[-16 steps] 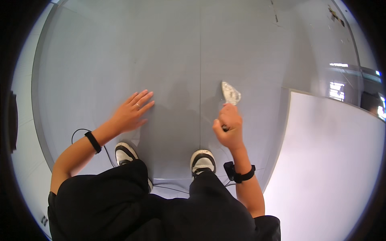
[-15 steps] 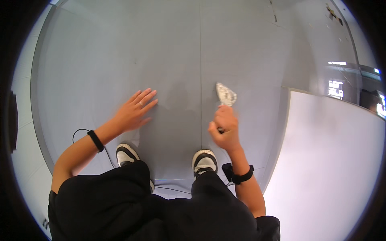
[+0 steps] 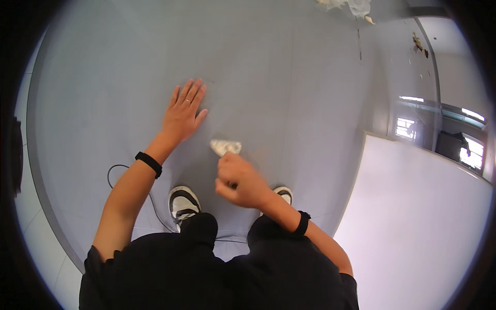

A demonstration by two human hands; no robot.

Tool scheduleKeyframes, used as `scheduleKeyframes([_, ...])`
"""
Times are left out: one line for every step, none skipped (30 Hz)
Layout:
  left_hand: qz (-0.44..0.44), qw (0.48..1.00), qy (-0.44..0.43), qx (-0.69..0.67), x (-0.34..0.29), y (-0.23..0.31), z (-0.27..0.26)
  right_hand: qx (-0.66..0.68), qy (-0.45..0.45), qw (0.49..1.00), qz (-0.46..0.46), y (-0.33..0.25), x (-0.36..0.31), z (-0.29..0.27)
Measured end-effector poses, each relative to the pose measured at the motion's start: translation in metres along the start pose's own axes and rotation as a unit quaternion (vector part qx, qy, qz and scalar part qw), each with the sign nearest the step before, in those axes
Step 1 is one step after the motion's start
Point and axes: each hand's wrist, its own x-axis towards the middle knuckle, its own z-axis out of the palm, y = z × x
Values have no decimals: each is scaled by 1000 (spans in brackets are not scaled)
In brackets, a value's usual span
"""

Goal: Scraping and wiping a floor with a scraper and cloth.

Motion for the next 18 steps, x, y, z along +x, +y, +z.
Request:
scheduleKeyframes([-8, 1000, -2, 6, -3, -12, -4, 6, -7, 1000, -4, -8, 11, 4])
scheduleKeyframes([-38, 999, 7, 10, -1, -18, -3, -59, -81, 994, -44, -17, 20, 2])
scheduleKeyframes([-68, 997, 15, 17, -1, -23, -4, -123, -153, 977, -86, -24, 29, 0])
scheduleKeyframes([-68, 997, 17, 16, -2, -26, -2, -160, -161, 969, -98, -24, 39, -3])
scheduleKeyframes([-75, 997, 3, 17, -5, -28, -1, -160, -162, 969, -100, -23, 45, -1])
scheduleKeyframes([-83, 996, -11, 19, -8, -30, 0, -196, -161, 961, -109, -22, 51, 1])
scheduleKeyframes([-87, 996, -9, 24, -12, -29, 3, -231, -159, 952, -121, -16, 55, 2])
scheduleKeyframes([-45, 999, -16, 11, -16, -22, 3, -231, -162, 951, -126, -8, 55, -1])
scheduleKeyframes([-5, 1000, -24, -2, -22, -15, 4, -232, -154, 951, -131, 1, 54, -4])
scheduleKeyframes([-14, 1000, -27, 0, -28, -6, 1, -230, -147, 953, -133, 9, 51, -6])
scheduleKeyframes([38, 998, -52, -16, -36, 2, -5, -221, -155, 953, -139, 11, 52, -9])
scheduleKeyframes([88, 993, -78, -33, -46, 9, -10, -214, -154, 955, -138, 14, 53, -12])
scheduleKeyframes([79, 993, -80, -30, -54, 16, -13, -211, -150, 956, -135, 14, 55, -16])
scheduleKeyframes([104, 988, -104, -40, -65, 21, -14, -205, -155, 956, -142, 19, 56, -17])
scheduleKeyframes([129, 982, -128, -50, -74, 23, -14, -187, -144, 962, -138, 23, 57, -17])
scheduleKeyframes([118, 983, -131, -46, -76, 26, -17, -169, -136, 967, -132, 26, 59, -21])
scheduleKeyframes([107, 986, -123, -44, -78, 28, -20, -162, -142, 967, -137, 28, 63, -22])
scheduleKeyframes([97, 988, -115, -42, -77, 29, -22, -115, -129, 974, -147, 31, 67, -21])
